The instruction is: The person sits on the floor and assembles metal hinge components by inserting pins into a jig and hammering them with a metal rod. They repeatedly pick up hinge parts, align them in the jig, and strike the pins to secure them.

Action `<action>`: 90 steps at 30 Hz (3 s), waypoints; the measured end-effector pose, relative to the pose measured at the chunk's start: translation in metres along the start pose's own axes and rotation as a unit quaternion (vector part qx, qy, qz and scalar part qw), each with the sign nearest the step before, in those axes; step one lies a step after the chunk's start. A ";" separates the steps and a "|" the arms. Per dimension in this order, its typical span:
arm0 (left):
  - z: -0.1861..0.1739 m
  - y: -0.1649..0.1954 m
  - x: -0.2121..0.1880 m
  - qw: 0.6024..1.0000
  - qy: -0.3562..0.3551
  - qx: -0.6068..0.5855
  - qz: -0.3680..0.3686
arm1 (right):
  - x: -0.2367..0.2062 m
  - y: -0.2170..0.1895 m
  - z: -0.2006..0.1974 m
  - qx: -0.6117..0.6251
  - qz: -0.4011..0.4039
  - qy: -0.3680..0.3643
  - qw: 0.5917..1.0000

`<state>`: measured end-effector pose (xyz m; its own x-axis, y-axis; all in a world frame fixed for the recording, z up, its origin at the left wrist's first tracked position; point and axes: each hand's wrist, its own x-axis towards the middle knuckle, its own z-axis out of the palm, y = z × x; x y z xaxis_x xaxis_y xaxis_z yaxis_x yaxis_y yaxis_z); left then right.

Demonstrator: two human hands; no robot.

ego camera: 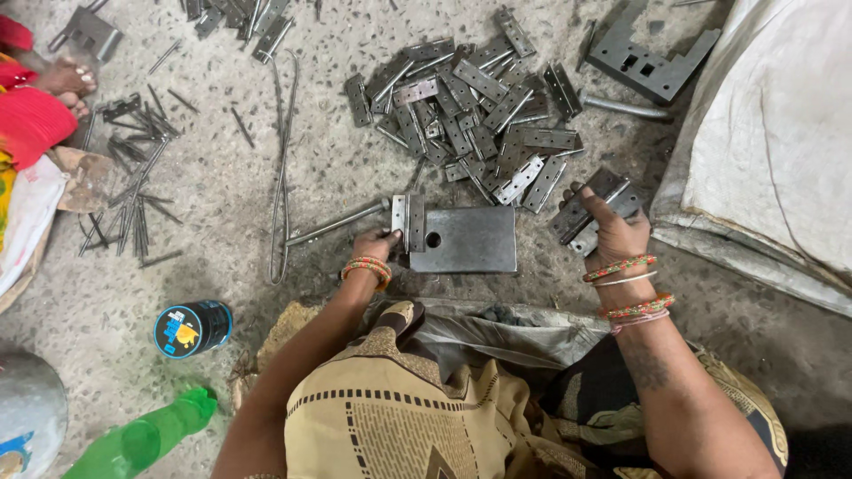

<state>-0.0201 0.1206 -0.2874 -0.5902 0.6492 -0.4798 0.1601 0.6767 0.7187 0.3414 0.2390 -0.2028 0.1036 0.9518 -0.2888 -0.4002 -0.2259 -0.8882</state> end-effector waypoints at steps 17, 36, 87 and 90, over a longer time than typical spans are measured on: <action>0.071 0.151 -0.060 0.900 -0.307 -0.114 0.286 | -0.014 -0.018 0.025 0.154 0.180 -0.063 0.969; 0.096 0.160 0.007 0.845 -0.159 0.413 0.300 | -0.007 -0.091 -0.001 0.273 -0.084 -0.039 0.958; 0.035 0.054 -0.033 0.983 -0.027 0.147 0.109 | -0.004 -0.025 0.009 0.115 -0.020 0.076 0.990; 0.032 0.054 -0.042 0.970 0.042 0.035 0.236 | 0.000 -0.023 0.009 0.113 -0.018 0.081 0.990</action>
<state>0.0388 0.1407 -0.2447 -0.5000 0.8639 -0.0607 0.4795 0.3346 0.8112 0.3420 0.2459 -0.1787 0.2595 0.9083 -0.3280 -0.5843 -0.1227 -0.8022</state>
